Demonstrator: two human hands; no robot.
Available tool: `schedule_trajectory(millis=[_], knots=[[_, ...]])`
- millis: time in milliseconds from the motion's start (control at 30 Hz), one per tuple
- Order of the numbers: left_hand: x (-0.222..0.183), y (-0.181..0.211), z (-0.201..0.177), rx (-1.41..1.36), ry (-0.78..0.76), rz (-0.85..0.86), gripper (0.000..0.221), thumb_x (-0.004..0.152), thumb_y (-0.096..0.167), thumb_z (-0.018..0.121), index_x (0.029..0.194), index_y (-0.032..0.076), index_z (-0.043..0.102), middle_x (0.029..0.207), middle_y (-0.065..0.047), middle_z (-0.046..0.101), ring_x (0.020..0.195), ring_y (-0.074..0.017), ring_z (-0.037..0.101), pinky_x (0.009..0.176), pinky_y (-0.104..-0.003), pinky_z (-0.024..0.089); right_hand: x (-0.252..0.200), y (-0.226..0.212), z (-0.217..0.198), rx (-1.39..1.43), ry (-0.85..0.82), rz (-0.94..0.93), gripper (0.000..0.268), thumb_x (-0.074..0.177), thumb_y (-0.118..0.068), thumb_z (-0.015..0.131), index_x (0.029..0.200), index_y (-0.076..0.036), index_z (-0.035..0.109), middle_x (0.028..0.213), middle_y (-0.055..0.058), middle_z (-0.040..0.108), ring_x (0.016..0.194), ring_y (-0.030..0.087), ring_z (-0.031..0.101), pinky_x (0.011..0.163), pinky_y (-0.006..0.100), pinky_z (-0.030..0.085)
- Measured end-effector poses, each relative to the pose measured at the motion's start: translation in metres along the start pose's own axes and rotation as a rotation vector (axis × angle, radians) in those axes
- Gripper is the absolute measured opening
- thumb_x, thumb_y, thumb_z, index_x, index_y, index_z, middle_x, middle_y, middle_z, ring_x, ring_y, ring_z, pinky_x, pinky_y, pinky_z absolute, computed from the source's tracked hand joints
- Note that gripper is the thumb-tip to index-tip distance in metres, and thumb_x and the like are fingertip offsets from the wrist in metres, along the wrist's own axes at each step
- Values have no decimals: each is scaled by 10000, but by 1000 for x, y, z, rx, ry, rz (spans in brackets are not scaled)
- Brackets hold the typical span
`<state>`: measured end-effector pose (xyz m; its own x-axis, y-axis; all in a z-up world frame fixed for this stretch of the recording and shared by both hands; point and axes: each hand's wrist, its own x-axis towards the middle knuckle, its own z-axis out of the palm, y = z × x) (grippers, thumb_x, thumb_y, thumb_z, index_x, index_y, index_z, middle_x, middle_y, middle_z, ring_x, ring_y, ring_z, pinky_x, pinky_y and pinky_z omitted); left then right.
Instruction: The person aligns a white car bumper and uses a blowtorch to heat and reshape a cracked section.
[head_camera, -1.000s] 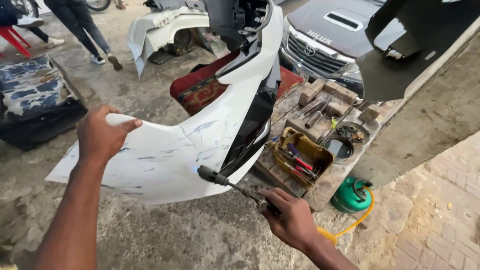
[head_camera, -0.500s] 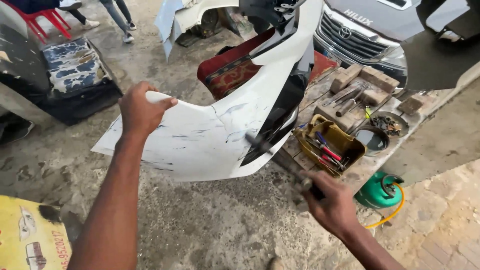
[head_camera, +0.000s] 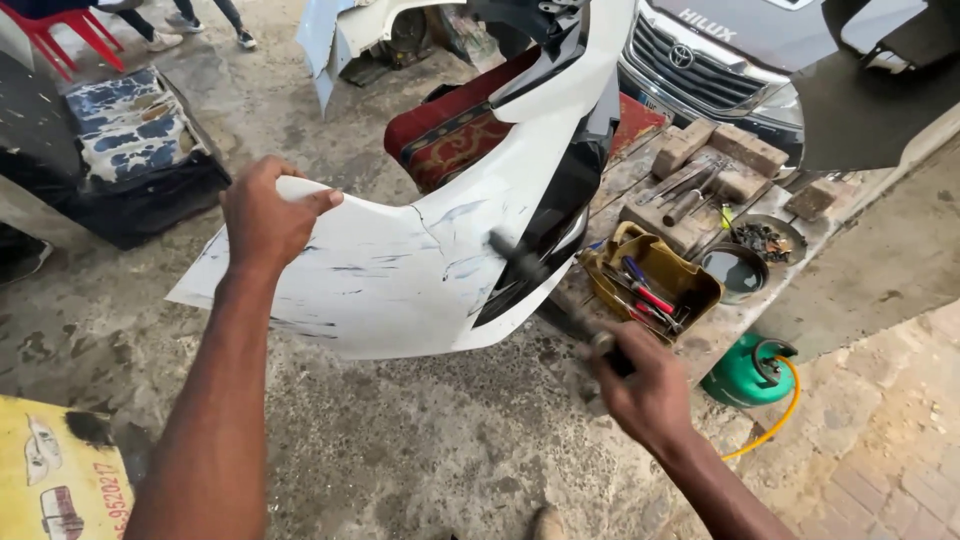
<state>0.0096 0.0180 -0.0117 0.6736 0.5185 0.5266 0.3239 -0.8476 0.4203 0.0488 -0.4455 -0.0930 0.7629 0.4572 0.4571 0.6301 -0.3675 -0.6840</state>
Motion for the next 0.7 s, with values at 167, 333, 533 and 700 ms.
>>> schedule_trajectory(millis=[167,333,533,700], knots=[[-8,6,-9,-76,23,25,477,770,373,1002,978,71,697,983,-138,696,931,-391,663,797,-511,473,9,5,8,-12,17,-198,269,869,-179,752,1122,-87,749,949,68,770,661,236,712,577,361,602],[-2,-2,-3,2,-45,-37,547,766,509,962,961,82,681,1016,-92,716,932,-351,632,855,-496,390,5,2,-3,-27,-141,-172,281,919,-177,667,1173,-72,721,948,84,784,413,101,597,292,277,528],[0,5,-14,-16,-67,20,533,809,427,971,1005,16,694,1039,-164,706,928,-341,635,708,-485,465,9,16,-15,-21,-55,71,382,887,-275,739,1207,-67,743,853,45,743,578,140,618,430,298,523],[2,10,-17,-25,-118,42,494,817,414,941,1038,42,702,1116,-144,630,1028,-356,619,786,-491,471,16,25,-33,-3,26,135,377,857,-277,779,1172,-70,766,1050,92,781,692,149,670,561,283,543]])
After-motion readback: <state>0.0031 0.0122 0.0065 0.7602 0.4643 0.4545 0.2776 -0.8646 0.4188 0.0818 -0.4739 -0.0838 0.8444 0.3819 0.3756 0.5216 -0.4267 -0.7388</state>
